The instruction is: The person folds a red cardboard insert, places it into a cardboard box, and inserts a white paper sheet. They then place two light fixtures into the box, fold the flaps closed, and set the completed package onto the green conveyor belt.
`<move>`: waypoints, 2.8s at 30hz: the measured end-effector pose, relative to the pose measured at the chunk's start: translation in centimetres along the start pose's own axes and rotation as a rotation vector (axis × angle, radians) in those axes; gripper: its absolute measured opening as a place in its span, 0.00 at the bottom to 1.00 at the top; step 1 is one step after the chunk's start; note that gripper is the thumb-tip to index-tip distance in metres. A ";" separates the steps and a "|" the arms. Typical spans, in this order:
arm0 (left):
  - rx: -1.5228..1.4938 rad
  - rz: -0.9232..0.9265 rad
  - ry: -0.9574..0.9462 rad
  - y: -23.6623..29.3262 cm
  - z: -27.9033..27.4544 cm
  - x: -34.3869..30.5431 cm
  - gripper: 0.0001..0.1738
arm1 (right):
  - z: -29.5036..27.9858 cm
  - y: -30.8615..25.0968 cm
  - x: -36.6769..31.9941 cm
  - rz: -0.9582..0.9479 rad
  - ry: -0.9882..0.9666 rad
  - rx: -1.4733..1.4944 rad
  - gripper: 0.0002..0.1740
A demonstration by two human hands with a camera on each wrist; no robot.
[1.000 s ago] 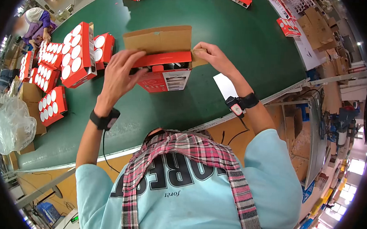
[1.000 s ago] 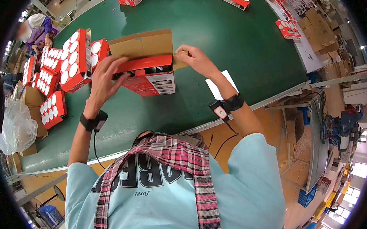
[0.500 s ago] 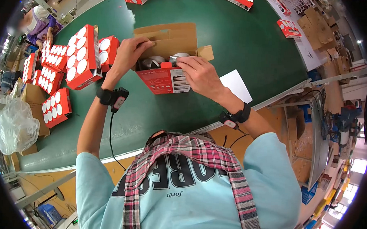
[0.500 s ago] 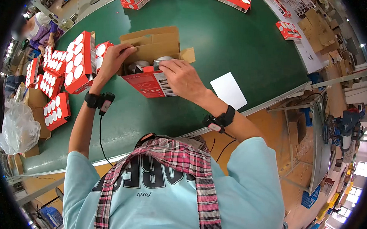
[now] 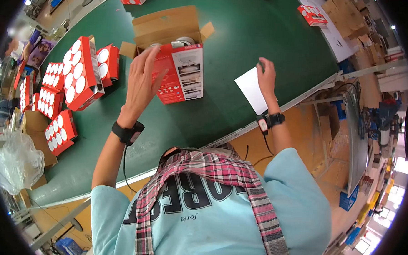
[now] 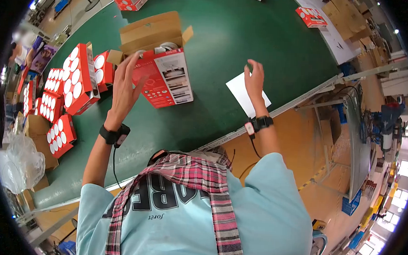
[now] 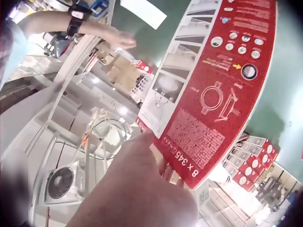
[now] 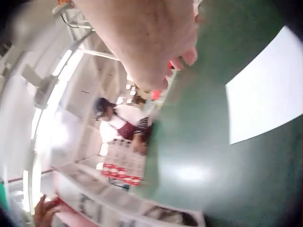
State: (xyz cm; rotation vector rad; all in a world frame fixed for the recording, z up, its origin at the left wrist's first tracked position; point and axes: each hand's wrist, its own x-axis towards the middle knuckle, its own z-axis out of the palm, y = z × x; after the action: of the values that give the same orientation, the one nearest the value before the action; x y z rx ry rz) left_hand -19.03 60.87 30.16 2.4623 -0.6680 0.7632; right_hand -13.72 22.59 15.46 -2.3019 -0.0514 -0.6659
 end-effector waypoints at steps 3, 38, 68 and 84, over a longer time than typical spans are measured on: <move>0.170 0.046 -0.029 -2.3 2.2 1.1 0.38 | 3.4 10.4 -4.0 0.172 -0.207 -0.448 0.32; -0.037 -0.381 -0.219 -2.3 -6.5 -4.0 0.12 | 3.9 3.3 -7.7 0.473 -0.720 0.214 0.19; -0.020 -0.294 -0.240 -3.0 -7.0 -6.3 0.10 | 6.1 -3.4 -8.5 0.106 -0.400 -0.195 0.30; -0.008 -0.304 -0.265 -2.7 -7.1 -6.3 0.11 | 7.8 -4.5 -15.8 0.827 -0.409 -0.487 0.31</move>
State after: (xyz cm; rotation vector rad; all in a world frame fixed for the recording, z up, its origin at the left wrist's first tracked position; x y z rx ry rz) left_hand -24.82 68.82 30.71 2.5992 -0.3691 0.3209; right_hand -24.89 33.48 6.16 -2.5602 0.9059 0.2486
